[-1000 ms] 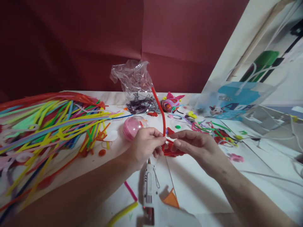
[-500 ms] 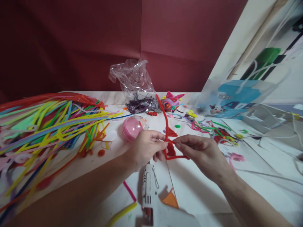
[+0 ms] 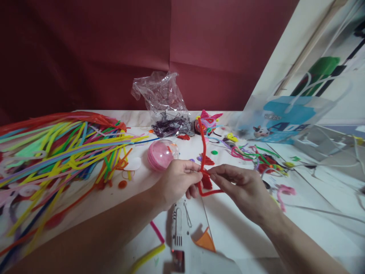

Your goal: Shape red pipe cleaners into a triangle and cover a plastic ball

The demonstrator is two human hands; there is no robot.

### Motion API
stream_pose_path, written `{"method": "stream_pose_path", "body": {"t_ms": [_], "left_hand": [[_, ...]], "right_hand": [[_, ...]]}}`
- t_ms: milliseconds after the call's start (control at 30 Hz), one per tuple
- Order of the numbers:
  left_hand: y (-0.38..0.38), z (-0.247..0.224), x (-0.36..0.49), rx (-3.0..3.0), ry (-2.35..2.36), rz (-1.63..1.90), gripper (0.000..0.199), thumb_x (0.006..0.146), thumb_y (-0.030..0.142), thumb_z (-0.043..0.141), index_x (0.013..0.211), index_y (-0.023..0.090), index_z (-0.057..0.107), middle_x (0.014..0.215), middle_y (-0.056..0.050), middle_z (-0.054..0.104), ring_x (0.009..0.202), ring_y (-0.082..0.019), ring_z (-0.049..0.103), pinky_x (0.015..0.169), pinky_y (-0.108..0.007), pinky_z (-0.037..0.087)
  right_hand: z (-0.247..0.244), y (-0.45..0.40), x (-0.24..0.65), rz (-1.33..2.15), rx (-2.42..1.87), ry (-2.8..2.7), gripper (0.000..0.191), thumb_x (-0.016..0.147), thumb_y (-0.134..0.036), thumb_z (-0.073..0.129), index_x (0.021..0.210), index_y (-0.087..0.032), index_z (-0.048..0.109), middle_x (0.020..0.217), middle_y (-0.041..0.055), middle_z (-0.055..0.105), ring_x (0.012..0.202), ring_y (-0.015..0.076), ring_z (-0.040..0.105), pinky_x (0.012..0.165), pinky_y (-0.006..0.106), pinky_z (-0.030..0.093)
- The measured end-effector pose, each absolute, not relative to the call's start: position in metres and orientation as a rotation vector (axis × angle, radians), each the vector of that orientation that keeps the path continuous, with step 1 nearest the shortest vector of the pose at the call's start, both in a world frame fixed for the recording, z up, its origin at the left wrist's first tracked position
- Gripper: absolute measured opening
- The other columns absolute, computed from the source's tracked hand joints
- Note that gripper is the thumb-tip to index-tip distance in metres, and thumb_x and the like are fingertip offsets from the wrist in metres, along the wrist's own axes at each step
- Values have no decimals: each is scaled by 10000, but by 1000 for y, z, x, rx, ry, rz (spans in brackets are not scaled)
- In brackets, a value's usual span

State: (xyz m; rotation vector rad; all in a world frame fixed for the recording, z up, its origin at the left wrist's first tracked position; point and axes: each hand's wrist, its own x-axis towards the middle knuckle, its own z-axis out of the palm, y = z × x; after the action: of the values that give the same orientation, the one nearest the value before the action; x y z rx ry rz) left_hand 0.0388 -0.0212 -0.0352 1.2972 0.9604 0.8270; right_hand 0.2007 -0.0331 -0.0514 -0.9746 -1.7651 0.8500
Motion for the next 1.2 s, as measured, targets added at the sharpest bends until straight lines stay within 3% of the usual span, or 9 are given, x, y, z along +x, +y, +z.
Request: {"method": "stream_pose_path", "body": {"t_ms": [267,500,733,867,1067,1200], "left_hand": [[-20,-38,40,1211,975,876,130,769,155,484,651,127,529,459,31,533,301,-36,421,306,-133,289],[-19,-38,38,1200,947,832,128,757,165,505,636,130,526,431,54,484,312,-44,442,306,-133,294],[-17,-36,38,1175,1040,879,162,746,159,526,590,131,494,436,46,490,334,-50,453,316,-142,287],[-12,-37,36,1100,1091,1040,147,737,143,526,594,128,494,482,22,528,389,-67,504,365,-158,344],[-10,-39,35,1077,1085,1148,120,692,148,583,588,120,531,479,37,494,423,-57,488,388,-149,359],[-12,-37,34,1045,1069,1150,126,709,134,574,596,117,522,472,32,508,419,-63,512,383,-144,368]], "right_hand": [[-50,-37,200,764,-937,-1858,187,843,-214,486,819,-95,629,714,10,591,640,77,552,588,63,443],[-49,-38,202,664,-934,-1936,196,851,-213,472,795,-104,625,715,7,570,628,90,525,579,120,416],[-53,-29,206,850,-1000,-1764,263,829,-341,530,832,-93,617,681,41,567,588,126,524,511,150,429],[-67,-7,219,720,-1350,-1797,358,821,-408,462,864,-80,598,646,48,541,531,135,506,463,170,417],[-81,10,217,497,-1733,-2155,67,776,-194,594,819,-156,629,735,24,549,589,144,512,495,180,350],[-81,9,211,421,-1882,-2264,61,757,-168,650,810,-153,622,752,20,529,595,146,512,482,179,306]]}}
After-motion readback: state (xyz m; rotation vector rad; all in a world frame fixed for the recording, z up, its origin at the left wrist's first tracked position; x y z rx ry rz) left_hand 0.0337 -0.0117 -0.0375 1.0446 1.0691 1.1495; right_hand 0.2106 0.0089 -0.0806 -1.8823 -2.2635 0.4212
